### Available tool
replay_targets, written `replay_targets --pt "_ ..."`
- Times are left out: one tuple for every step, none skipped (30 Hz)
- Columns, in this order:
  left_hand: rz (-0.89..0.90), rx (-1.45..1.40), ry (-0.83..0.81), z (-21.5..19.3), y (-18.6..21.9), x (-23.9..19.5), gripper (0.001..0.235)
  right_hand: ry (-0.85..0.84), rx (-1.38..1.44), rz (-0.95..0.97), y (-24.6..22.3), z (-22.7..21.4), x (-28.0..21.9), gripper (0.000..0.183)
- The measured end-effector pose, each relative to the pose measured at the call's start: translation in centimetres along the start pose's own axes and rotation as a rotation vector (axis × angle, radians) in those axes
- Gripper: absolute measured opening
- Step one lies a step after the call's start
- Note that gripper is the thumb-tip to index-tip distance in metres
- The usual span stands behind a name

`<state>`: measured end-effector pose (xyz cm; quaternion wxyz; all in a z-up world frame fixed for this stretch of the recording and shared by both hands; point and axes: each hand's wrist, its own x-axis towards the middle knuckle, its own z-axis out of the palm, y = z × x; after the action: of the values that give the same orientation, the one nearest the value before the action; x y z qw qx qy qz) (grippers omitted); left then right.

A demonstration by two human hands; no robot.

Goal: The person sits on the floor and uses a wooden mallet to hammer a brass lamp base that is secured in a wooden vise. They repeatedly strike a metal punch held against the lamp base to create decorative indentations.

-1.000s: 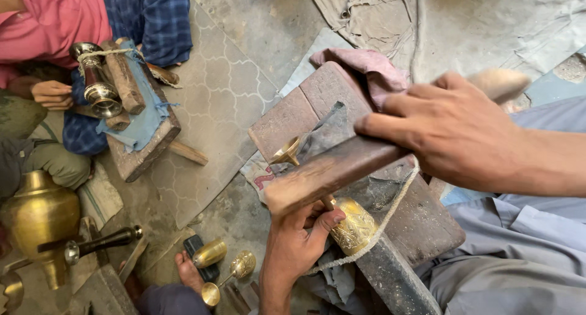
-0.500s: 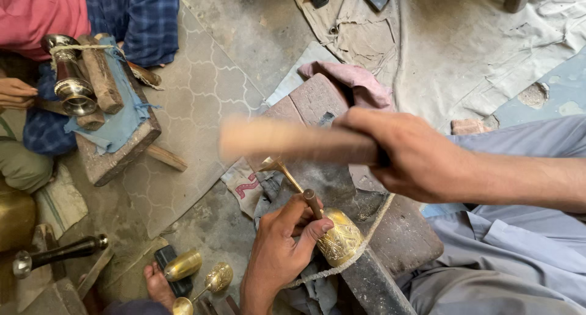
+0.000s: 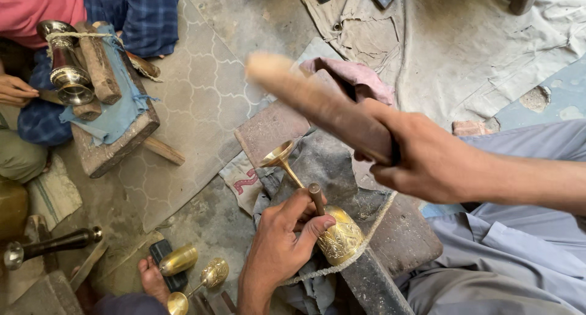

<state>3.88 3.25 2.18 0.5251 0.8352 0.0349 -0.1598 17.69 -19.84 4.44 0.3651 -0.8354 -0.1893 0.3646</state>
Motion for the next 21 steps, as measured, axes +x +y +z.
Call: replay_targets --pt "0.049 0.049 0.016 0.0 0.0 0.1 0.028 0.126 -0.241 -0.184 -0.1 0.0 0.1 0.044" --pt "0.095 0.096 0.034 0.0 0.1 0.1 0.027 0.249 -0.483 -0.369 -0.2 0.0 0.1 0.036" --pt "0.142 0.144 0.051 0.1 0.1 0.1 0.026 0.371 -0.725 -0.555 -0.3 -0.1 0.0 0.028" --pt "0.122 0.102 0.031 0.0 0.2 0.0 0.027 0.241 -0.487 -0.389 -0.3 -0.1 -0.1 0.035" --pt "0.102 0.061 0.011 -0.2 0.3 0.1 0.027 0.110 -0.251 -0.221 -0.4 -0.1 -0.2 0.042" --pt "0.085 0.019 -0.006 -0.3 0.4 0.2 0.028 -0.020 -0.019 -0.053 -0.4 -0.1 -0.2 0.049" --pt "0.087 0.007 -0.007 -0.3 0.5 0.3 0.028 0.030 -0.075 -0.156 -0.4 -0.2 -0.2 0.044" --pt "0.088 -0.005 -0.011 -0.3 0.6 0.3 0.029 0.083 -0.128 -0.256 -0.4 -0.3 -0.3 0.039" --pt "0.088 -0.017 -0.016 -0.3 0.7 0.4 0.029 0.136 -0.182 -0.355 -0.3 -0.3 -0.3 0.036" --pt "0.096 -0.011 -0.017 -0.3 0.8 0.4 0.029 0.226 -0.295 -0.449 -0.2 -0.3 -0.4 0.040" --pt "0.103 -0.005 -0.018 -0.3 0.8 0.4 0.030 0.315 -0.408 -0.544 -0.1 -0.3 -0.4 0.046" --pt "0.111 0.002 -0.016 -0.3 0.7 0.5 0.030 0.405 -0.523 -0.641 -0.1 -0.4 -0.4 0.051" --pt "0.109 0.009 -0.011 -0.3 0.6 0.5 0.031 0.272 -0.390 -0.416 0.0 -0.5 -0.5 0.051" --pt "0.106 0.015 -0.005 -0.3 0.4 0.6 0.032 0.139 -0.257 -0.191 0.0 -0.6 -0.5 0.051" --pt "0.103 0.021 0.000 -0.2 0.2 0.5 0.033 0.007 -0.125 0.035 0.0 -0.7 -0.6 0.052" --pt "0.105 0.004 0.017 0.0 0.0 0.3 0.031 0.105 -0.394 -0.069 0.0 -0.7 -0.8 0.049" --pt "0.106 -0.012 0.034 0.3 -0.2 0.1 0.029 0.202 -0.662 -0.179 -0.1 -0.9 -1.0 0.046" --pt "0.110 -0.024 0.051 0.5 -0.5 -0.1 0.027 0.303 -0.927 -0.295 -0.1 -0.9 -1.1 0.044" --pt "0.114 -0.046 0.114 0.8 -0.7 -0.4 0.026 0.277 -0.791 -0.287 -0.2 -1.1 -1.2 0.049" --pt "0.123 -0.068 0.178 1.2 -0.9 -0.8 0.026 0.251 -0.659 -0.279 -0.3 -1.3 -1.4 0.054" --pt "0.132 -0.091 0.242 1.5 -1.1 -1.1 0.026 0.224 -0.527 -0.271 -0.4 -1.5 -1.4 0.059"
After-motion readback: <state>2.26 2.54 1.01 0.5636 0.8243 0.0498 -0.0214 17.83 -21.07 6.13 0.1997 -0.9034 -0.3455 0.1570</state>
